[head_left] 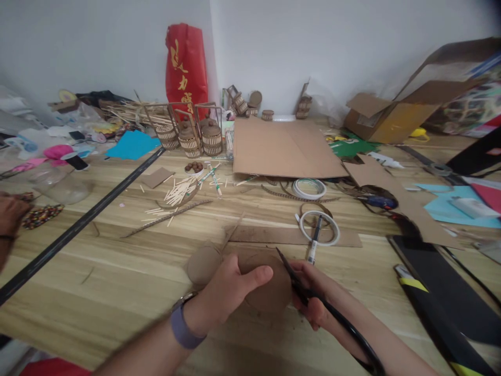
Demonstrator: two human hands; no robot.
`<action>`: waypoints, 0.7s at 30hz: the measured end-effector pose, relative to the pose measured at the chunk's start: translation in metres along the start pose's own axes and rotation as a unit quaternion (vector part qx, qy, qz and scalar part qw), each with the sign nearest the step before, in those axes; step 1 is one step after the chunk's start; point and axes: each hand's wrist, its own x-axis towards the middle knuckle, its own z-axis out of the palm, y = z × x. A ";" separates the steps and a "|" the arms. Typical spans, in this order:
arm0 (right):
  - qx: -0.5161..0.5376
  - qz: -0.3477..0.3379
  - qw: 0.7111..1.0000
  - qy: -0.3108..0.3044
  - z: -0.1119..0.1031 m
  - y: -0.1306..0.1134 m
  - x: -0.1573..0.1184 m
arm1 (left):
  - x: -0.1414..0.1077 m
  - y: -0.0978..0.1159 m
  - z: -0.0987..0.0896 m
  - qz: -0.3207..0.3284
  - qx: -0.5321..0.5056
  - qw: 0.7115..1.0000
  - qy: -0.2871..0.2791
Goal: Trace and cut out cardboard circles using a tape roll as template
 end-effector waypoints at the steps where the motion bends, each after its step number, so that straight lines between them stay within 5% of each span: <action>1: 0.006 0.010 1.000 0.004 0.001 0.002 0.000 | 0.000 0.000 0.000 -0.001 -0.003 1.000 -0.002; 9: -0.034 -0.075 0.996 0.018 -0.006 0.000 -0.006 | -0.003 0.006 0.002 0.022 -0.065 0.994 -0.088; 21: -0.112 -0.021 0.991 0.069 0.010 -0.026 -0.009 | -0.006 0.012 0.002 0.096 -0.027 0.987 -0.129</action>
